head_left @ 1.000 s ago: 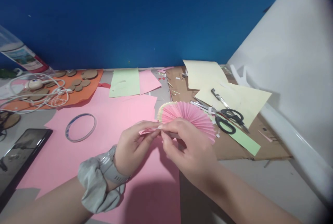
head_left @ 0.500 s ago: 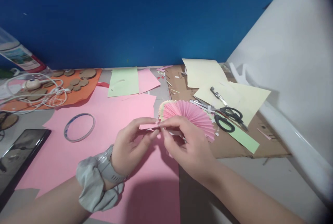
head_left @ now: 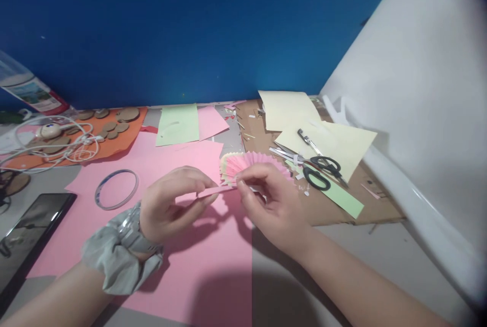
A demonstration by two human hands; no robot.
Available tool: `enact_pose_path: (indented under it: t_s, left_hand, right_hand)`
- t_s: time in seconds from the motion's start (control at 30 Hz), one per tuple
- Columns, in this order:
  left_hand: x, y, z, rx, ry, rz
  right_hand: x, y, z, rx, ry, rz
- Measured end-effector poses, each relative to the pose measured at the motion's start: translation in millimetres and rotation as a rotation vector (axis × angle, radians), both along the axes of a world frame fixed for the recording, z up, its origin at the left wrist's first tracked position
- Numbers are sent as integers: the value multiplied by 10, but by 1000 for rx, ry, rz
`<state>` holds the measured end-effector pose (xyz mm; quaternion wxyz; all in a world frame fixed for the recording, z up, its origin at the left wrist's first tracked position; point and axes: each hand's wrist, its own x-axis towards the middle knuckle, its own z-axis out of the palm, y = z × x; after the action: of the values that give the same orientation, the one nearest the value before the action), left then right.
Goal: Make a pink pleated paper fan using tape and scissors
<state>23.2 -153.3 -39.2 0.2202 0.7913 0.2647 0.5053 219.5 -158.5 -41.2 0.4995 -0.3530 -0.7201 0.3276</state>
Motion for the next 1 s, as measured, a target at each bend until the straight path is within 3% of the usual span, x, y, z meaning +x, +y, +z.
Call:
enact_pose_path:
  t_s: [0.13, 0.23, 0.33, 0.43, 0.53, 0.63, 0.77, 1.0]
  left_hand:
    - [30, -51, 89, -43, 17, 87]
    - [84, -138, 49, -144, -135, 223]
    - [120, -284, -61, -303, -246, 352]
    - [116, -451, -167, -544, -245, 489]
    - [102, -562, -189, -695, -193, 541]
    - [115, -581, -127, -734, -2, 518]
    - [156, -540, -66, -820, 195, 389]
    - [142, -551, -157, -853, 377, 218]
  right_hand:
    - [43, -9, 69, 33, 88, -55]
    - [46, -49, 105, 2, 108, -72]
    - [-9, -109, 114, -75, 54, -36]
    - [-104, -164, 83, -129, -6, 54]
    - [-191, -201, 15, -115, -16, 108]
    - [-241, -229, -61, -82, 19, 126]
    - [-257, -247, -153, -108, 22, 166]
    - [-204, -154, -218, -158, -139, 150]
